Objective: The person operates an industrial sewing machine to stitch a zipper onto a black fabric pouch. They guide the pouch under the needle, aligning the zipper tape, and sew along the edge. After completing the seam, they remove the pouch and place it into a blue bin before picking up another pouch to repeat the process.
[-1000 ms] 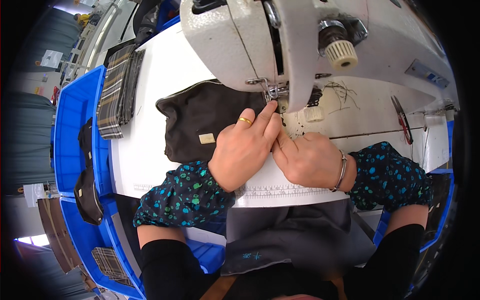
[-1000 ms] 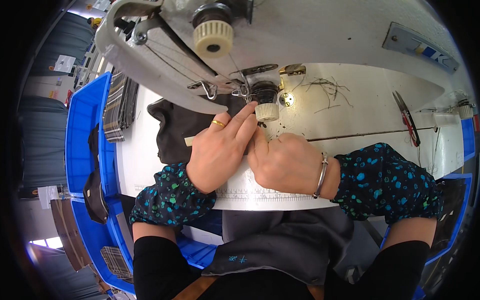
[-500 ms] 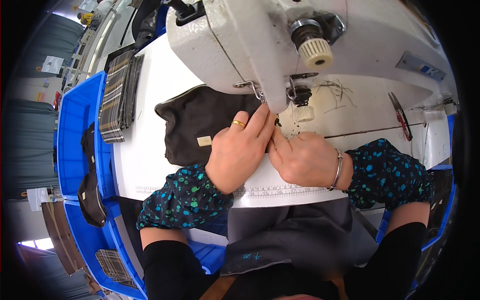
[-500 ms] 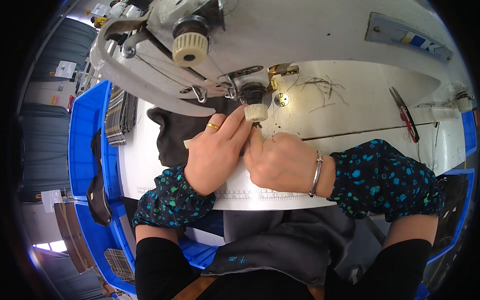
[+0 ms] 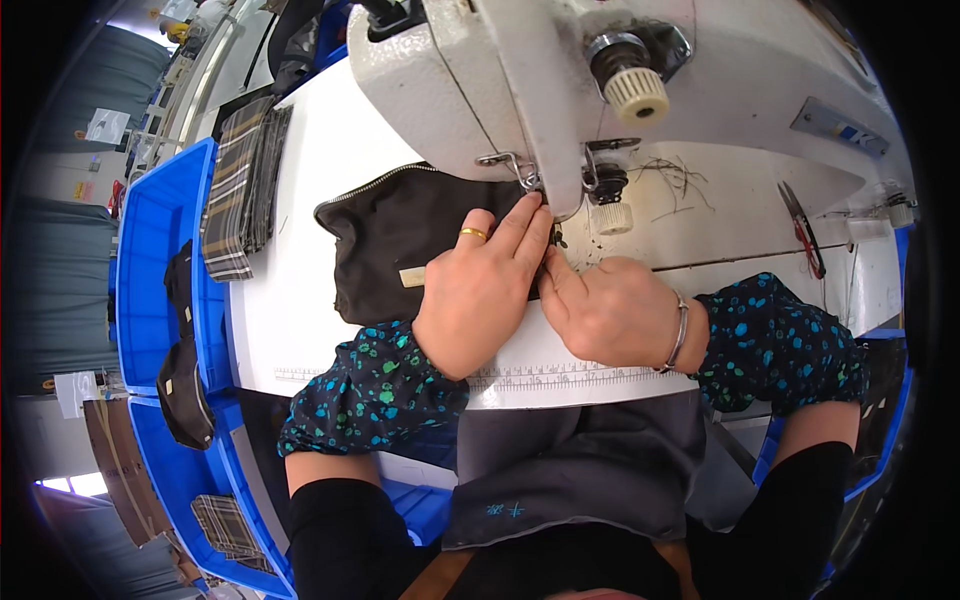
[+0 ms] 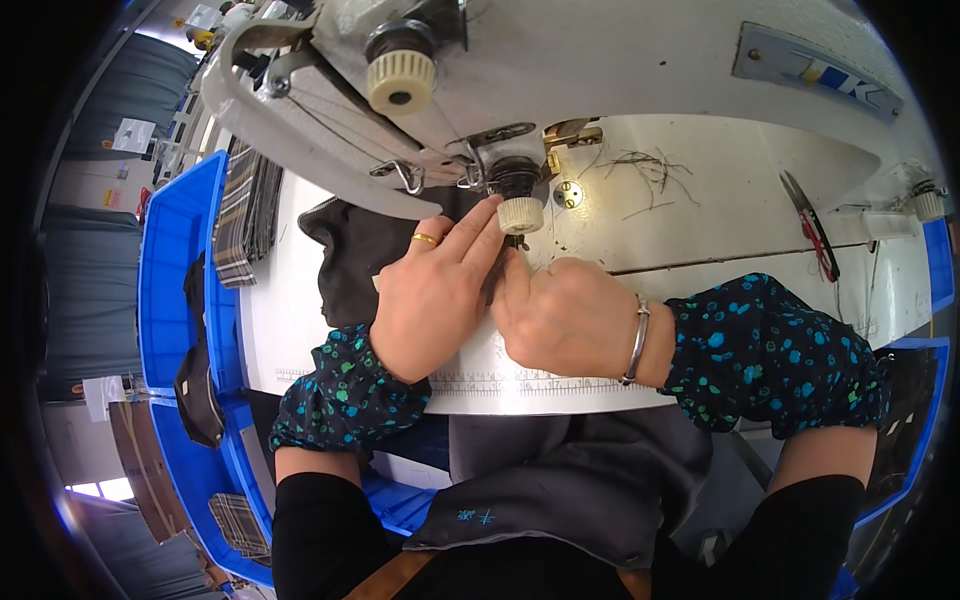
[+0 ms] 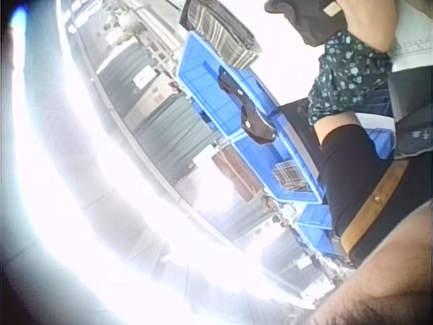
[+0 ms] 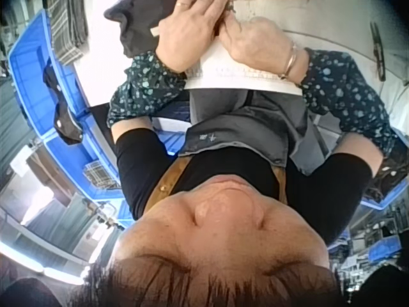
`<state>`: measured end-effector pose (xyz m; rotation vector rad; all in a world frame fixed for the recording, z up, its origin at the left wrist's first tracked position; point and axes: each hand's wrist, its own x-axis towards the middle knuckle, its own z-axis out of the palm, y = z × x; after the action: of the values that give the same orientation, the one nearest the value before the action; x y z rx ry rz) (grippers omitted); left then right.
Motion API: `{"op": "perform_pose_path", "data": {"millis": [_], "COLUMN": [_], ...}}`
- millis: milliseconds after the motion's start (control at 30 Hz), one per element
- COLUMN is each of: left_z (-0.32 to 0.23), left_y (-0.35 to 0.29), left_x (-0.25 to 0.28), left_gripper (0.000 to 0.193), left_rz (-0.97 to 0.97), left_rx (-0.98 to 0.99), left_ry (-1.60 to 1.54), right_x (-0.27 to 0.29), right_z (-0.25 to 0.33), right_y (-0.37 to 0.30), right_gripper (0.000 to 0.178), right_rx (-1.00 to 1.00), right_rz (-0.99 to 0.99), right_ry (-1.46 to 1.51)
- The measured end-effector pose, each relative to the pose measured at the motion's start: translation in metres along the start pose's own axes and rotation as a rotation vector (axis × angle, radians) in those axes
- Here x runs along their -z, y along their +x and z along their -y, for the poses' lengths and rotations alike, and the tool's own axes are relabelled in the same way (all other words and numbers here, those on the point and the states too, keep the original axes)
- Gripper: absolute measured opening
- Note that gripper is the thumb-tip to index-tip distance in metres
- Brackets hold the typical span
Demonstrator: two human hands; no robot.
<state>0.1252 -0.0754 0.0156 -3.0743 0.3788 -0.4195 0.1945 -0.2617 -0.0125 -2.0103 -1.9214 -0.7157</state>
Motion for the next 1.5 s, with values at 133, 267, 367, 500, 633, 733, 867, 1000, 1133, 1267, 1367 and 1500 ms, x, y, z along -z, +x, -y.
{"op": "perform_pose_path", "data": {"millis": [133,267,367,500,633,733,867,1000,1133,1267,1367,1500], "left_z": [0.002,0.004,0.008,0.005,0.003,0.002,0.002,0.005,0.0,-0.006,-0.005,-0.002], "left_y": [0.001,0.005,0.001,-0.005,-0.004,-0.005,-0.006,-0.005,-0.005,-0.002,0.0,0.003], "left_x": [0.004,0.008,0.001,0.004,0.003,0.0,-0.003,-0.004,-0.004,-0.005,-0.007,-0.008], "left_gripper": [0.054,0.052,0.053,0.049,0.046,0.047,0.047,0.051,0.05,0.045,0.046,0.045], "left_rz": [0.0,0.008,-0.037,-0.032,-0.058,-0.052,-0.059,-0.065,-0.08,-0.095,-0.085,-0.093], "left_rx": [0.013,-0.006,-0.017,-0.039,-0.067,-0.058,-0.061,-0.109,-0.067,-0.015,-0.008,-0.002], "left_ry": [-0.019,-0.065,-0.062,-0.035,0.005,-0.004,-0.02,0.019,-0.019,-0.049,-0.066,-0.049], "right_x": [0.001,0.003,0.003,0.001,0.0,0.002,0.002,0.001,0.001,0.004,0.002,-0.001], "right_z": [0.0,0.0,-0.001,0.001,0.002,0.002,0.002,0.002,0.002,0.002,0.002,-0.001], "right_y": [0.001,0.0,-0.001,-0.001,-0.002,0.0,-0.001,0.0,0.0,-0.001,-0.003,-0.001], "right_gripper": [0.033,0.034,0.034,0.034,0.031,0.027,0.025,0.025,0.026,0.027,0.027,0.027], "right_rx": [0.0,0.006,0.004,-0.012,-0.016,-0.019,-0.022,-0.024,-0.04,-0.029,-0.039,-0.055], "right_rz": [0.032,0.035,0.033,0.015,0.005,0.016,0.031,0.019,0.006,0.045,0.044,0.016], "right_ry": [0.004,-0.007,-0.013,-0.005,-0.017,-0.002,-0.013,-0.009,0.003,-0.028,-0.046,-0.055]}}
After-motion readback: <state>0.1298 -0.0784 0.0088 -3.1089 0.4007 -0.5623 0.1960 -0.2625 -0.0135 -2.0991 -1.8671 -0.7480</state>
